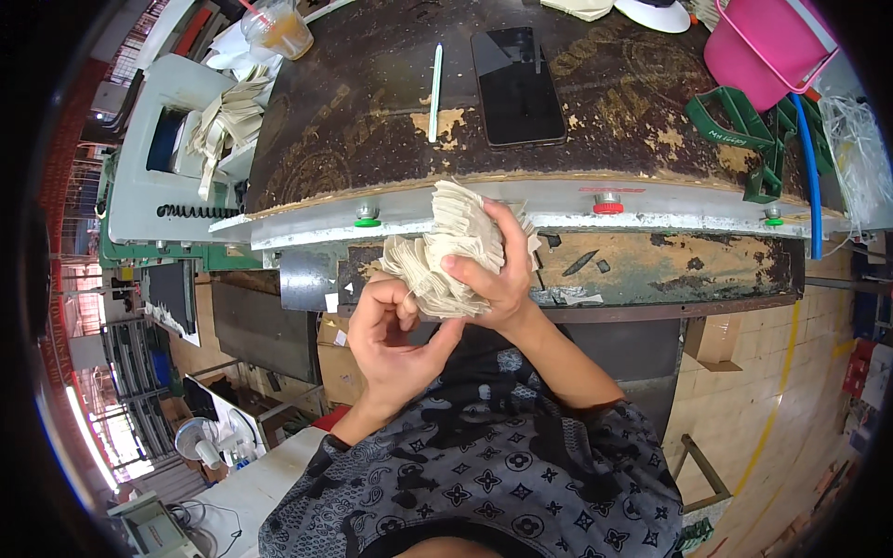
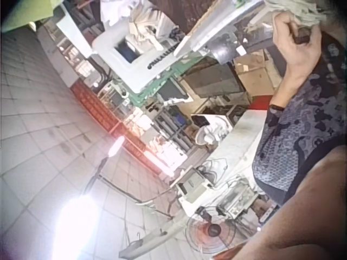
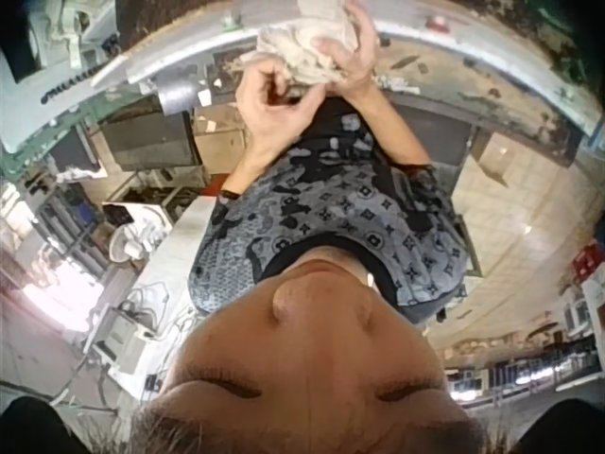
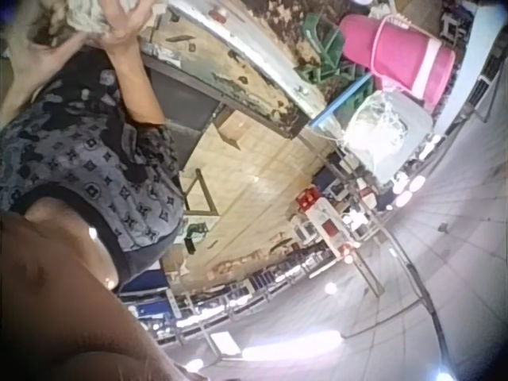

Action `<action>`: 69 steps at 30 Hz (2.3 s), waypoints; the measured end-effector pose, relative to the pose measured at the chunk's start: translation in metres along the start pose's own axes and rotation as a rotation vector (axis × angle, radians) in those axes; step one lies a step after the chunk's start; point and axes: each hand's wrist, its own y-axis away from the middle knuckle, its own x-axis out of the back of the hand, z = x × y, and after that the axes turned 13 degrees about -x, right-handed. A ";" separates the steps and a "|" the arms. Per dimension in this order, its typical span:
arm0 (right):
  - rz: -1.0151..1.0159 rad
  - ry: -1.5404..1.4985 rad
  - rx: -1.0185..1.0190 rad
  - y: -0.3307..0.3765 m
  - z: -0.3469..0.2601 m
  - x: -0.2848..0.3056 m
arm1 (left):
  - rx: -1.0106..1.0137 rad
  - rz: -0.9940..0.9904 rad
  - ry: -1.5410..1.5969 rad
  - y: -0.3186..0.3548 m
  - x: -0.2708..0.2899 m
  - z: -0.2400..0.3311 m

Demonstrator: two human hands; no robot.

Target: The person gathers stacks of small, folded white paper pieces from a workbench and aligns them into a neat bundle. They secure the bundle with a rubber band, then write on a small white label and attach it to the finished stack.

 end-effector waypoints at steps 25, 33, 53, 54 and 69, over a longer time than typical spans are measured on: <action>-0.143 0.111 -0.071 -0.011 -0.015 -0.013 | -0.494 0.101 -0.394 0.011 -0.002 -0.043; -0.376 0.094 -0.385 0.003 -0.047 -0.017 | -0.308 0.067 -0.214 0.013 0.020 -0.051; -0.879 -0.660 -0.894 0.045 -0.043 -0.053 | 0.210 -0.032 0.073 0.046 0.107 -0.021; -0.882 -0.630 -0.901 0.044 -0.048 -0.056 | 0.226 -0.001 0.012 0.045 0.107 -0.017; -0.824 -0.416 -0.727 0.026 -0.079 -0.047 | 0.179 -0.133 -0.207 0.043 0.133 0.005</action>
